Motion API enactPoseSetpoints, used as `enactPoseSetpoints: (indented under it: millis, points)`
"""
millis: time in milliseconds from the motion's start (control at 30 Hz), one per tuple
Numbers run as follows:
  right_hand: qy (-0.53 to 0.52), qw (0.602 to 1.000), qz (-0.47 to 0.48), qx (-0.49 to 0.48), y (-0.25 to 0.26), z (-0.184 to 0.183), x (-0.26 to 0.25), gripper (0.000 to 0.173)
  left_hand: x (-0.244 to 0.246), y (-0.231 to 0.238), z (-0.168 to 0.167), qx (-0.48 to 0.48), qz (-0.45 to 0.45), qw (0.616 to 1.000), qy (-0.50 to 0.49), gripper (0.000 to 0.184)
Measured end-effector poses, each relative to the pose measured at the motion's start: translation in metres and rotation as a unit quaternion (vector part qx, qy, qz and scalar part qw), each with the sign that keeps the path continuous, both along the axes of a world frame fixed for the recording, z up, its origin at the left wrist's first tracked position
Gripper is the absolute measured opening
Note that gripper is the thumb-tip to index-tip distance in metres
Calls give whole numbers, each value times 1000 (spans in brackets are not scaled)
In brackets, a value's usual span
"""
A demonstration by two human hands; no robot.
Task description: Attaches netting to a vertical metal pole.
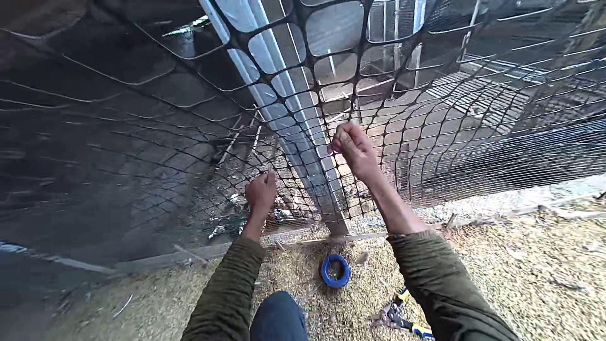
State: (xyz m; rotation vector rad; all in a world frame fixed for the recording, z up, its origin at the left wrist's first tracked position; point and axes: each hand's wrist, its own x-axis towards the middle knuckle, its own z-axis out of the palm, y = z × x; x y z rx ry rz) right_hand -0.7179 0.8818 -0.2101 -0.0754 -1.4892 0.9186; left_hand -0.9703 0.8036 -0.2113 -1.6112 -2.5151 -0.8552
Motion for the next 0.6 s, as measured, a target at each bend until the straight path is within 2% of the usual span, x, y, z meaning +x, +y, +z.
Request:
enactPoseSetpoints:
  millis: [100,200,300,400,500,600]
  points:
    - [-10,999,-40,30,15,4,3,21,-2,-5,10,8,13,1000,5,54]
    - [-67,988,-111,82,19,9,6,24,-7,-11,14,26,9,999,26,55]
    - [-173,944,-217,177,10,7,7,27,-12,-15,11,47,-5,998,49,54]
    - [-255,898,-262,246,5,-2,-3,25,-10,-17,14,45,-5,998,52,51]
    - [-329,866,-293,237,7,-10,-18,33,-9,-24,13,57,-17,996,63,50]
    - [-374,840,-321,227,7,-12,-32,28,-10,-32,12,61,-31,995,70,50]
